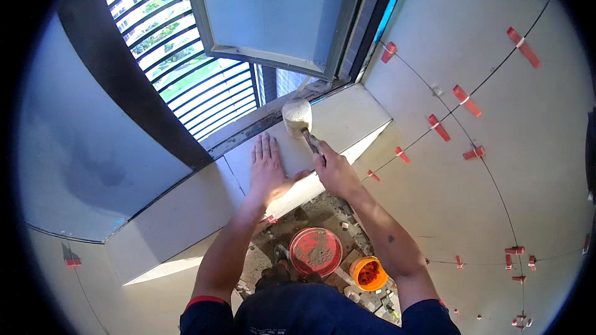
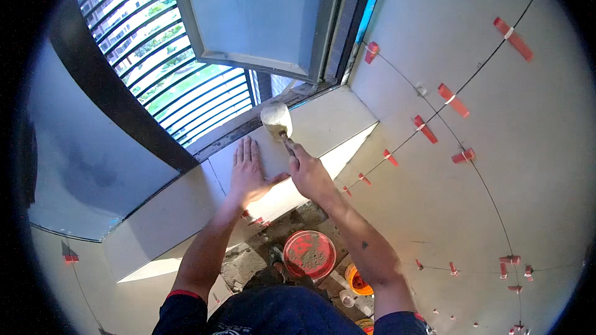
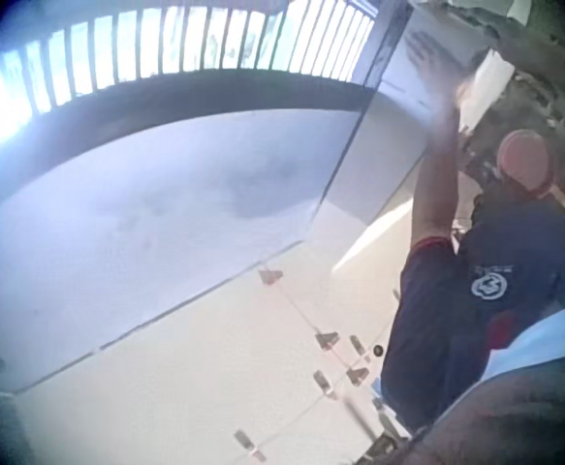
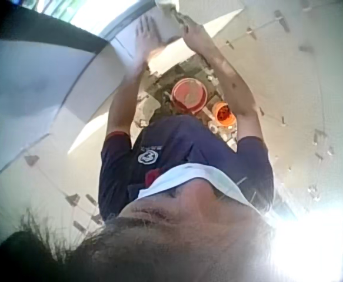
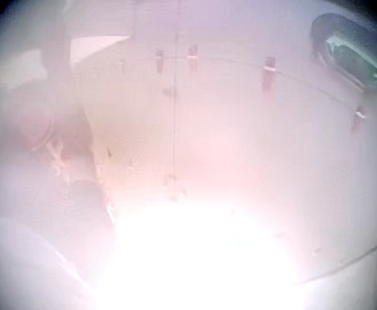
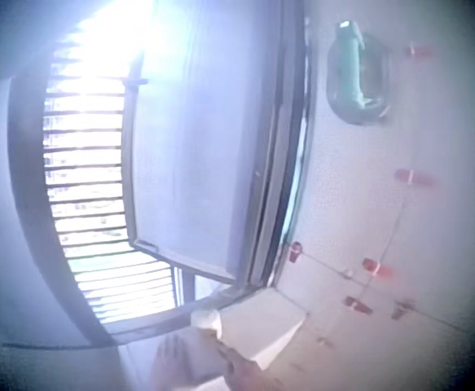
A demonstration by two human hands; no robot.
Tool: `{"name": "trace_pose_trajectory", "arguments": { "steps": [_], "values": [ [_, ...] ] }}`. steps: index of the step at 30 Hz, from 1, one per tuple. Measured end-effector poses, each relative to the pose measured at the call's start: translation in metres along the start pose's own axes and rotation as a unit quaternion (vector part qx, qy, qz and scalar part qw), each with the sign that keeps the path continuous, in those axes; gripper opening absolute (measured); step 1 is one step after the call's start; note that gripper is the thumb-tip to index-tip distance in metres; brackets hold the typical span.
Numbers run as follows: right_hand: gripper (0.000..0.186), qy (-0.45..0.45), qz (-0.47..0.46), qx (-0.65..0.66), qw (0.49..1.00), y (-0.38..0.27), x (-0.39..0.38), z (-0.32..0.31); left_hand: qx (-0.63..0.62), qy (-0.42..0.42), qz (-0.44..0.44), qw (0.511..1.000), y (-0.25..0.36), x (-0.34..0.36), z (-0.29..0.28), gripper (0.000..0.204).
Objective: The person measures a space, cuts a tile to size using a power saw while sitting on the floor, applies mortar to the back of the tile with a trowel, and then positions it onto the wall, tapping it with a rubber mallet.
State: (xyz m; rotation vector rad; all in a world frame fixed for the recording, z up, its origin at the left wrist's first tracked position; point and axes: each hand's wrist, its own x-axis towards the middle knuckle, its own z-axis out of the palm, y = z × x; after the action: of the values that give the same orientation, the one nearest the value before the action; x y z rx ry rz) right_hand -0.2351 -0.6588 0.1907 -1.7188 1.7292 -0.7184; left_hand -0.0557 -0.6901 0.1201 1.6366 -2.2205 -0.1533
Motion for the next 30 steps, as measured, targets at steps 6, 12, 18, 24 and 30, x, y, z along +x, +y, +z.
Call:
{"name": "trace_pose_trajectory", "arguments": {
  "steps": [6, 12, 18, 24, 30],
  "values": [
    [0.045, -0.040, 0.012, 0.044, 0.998, 0.021, 0.001, -0.007, -0.203, -0.144, -0.054, 0.967, -0.033, 0.007, -0.050, 0.111],
    [0.044, -0.057, 0.039, 0.018, 0.997, 0.005, 0.000, 0.006, 0.060, -0.091, 0.089, 0.990, -0.095, -0.058, -0.078, 0.113],
    [0.039, -0.035, 0.035, 0.014, 0.999, 0.003, 0.000, -0.004, -0.027, -0.123, 0.079, 0.989, -0.094, -0.052, -0.081, 0.118],
    [0.037, -0.024, 0.007, 0.023, 0.999, -0.018, -0.019, 0.003, -0.044, -0.102, 0.069, 0.991, -0.095, -0.062, -0.083, 0.116],
    [0.038, -0.097, 0.024, 0.050, 0.994, -0.039, -0.016, 0.000, -0.068, -0.120, 0.041, 0.990, -0.091, -0.061, -0.083, 0.115]
  ]
}}
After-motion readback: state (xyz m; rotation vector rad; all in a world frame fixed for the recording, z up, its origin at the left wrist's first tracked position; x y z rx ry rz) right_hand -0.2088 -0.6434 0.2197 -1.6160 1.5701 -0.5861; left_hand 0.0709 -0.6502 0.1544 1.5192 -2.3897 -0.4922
